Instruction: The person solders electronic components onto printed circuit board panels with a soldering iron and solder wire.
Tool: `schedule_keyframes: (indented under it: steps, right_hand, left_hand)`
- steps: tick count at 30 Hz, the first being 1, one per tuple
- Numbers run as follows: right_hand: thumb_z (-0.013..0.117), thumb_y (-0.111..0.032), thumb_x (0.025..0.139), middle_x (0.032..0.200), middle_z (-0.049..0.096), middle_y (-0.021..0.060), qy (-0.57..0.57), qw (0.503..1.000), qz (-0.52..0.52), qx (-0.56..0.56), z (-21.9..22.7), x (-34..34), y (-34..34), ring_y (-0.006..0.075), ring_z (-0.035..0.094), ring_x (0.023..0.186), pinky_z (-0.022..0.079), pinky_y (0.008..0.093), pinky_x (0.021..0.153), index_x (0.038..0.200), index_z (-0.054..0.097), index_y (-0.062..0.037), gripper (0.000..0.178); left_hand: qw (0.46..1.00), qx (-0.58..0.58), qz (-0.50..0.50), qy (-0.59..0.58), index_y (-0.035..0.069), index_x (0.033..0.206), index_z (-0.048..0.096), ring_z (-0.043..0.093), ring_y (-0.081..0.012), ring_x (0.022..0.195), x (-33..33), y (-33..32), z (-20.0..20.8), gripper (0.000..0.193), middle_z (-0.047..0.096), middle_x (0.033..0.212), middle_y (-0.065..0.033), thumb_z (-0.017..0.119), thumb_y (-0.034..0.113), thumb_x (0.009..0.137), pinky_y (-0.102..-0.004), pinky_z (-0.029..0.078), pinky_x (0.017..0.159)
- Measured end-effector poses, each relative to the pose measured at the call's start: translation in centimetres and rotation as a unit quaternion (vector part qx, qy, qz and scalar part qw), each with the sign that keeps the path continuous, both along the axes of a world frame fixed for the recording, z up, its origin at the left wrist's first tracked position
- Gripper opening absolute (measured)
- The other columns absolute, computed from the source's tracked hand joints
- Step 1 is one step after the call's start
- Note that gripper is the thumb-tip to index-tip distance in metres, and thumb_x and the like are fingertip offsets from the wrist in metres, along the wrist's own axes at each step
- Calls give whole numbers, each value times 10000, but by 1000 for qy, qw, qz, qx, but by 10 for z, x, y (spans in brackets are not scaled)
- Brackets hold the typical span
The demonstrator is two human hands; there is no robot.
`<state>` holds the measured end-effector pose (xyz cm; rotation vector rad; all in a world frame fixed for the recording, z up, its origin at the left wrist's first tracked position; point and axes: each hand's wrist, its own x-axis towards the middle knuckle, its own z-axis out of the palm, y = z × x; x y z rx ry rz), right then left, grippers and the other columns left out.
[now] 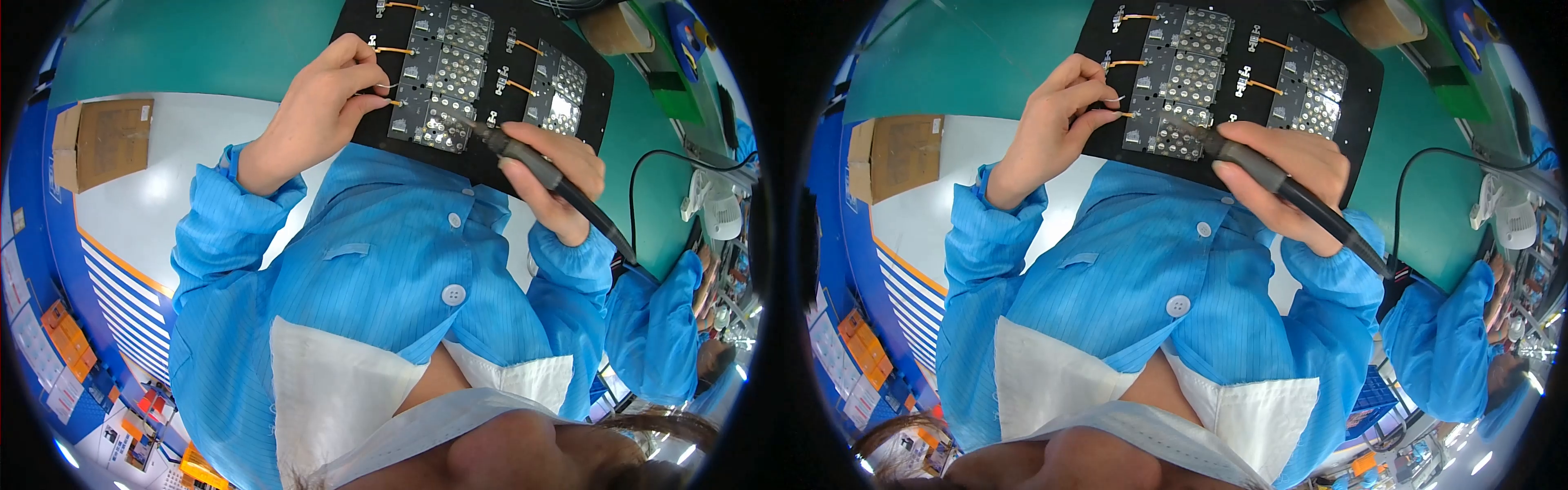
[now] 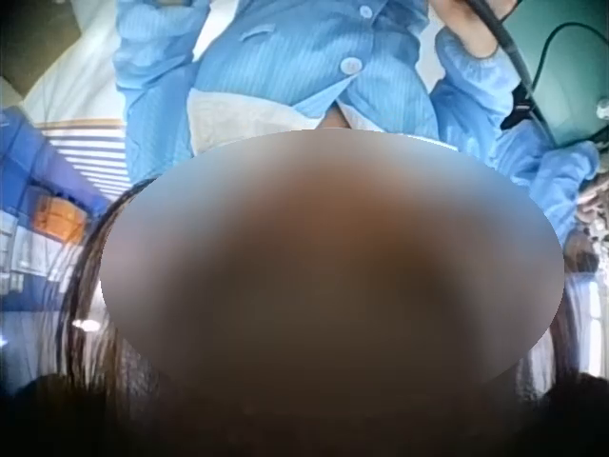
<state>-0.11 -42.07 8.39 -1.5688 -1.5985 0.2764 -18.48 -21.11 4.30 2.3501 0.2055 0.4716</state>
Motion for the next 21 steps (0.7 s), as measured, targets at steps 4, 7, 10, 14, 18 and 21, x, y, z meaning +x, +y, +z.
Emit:
schedule_keyframes:
  steps: [4, 7, 10, 14, 18, 21]
  right_hand:
    - [747, -123, 748, 847, 701, 144, -48, 985, -167, -6, 17, 17, -37, 225, 694, 737, 533, 280, 669, 1015, 683, 11, 305]
    - [701, -77, 809, 868, 700, 131, 28, 949, -302, 90, 13, 38, -52, 183, 684, 771, 527, 262, 715, 1081, 662, 10, 289]
    - [689, -75, 836, 888, 695, 129, -17, 927, -340, 158, 10, 77, -50, 171, 680, 784, 519, 245, 726, 1112, 649, 8, 292]
    - [634, -141, 902, 971, 689, 141, -182, 905, -346, 170, 0, 117, -47, 180, 669, 887, 517, 259, 786, 1189, 609, 1, 321]
    - [683, -117, 852, 935, 683, 98, -9, 938, -342, 57, -15, 131, -44, 131, 638, 860, 502, 248, 778, 1180, 628, -95, 334]
    - [626, -24, 873, 941, 674, 91, 11, 965, -250, 85, -16, 109, -45, 153, 642, 874, 507, 267, 786, 1176, 617, -55, 304]
  left_hand:
    - [993, -117, 30, -10, 3, 930, 560, 529, -204, 765, 5, 0, 7, 129, 487, 934, -89, 619, -38, 823, -309, 447, 659]
    - [987, -154, 31, -20, -1, 920, 526, 511, -190, 773, 12, 4, 17, 104, 483, 942, -85, 578, -52, 845, -284, 430, 668]
    - [992, -126, 14, -7, -11, 883, 507, 492, -197, 769, 24, -1, 34, 79, 488, 933, -88, 532, -78, 849, -267, 412, 673]
    - [996, -81, -34, 23, -20, 842, 510, 505, -208, 771, 49, -12, 48, 91, 500, 898, -95, 554, -94, 811, -280, 418, 678]
    - [993, -79, -90, 14, -23, 844, 518, 530, -227, 771, 74, -29, 59, 97, 507, 871, -106, 574, -87, 798, -289, 423, 679]
    - [988, -94, -122, 18, -19, 841, 550, 532, -189, 828, 91, -40, 66, 52, 547, 907, -96, 576, -49, 807, -278, 427, 751]
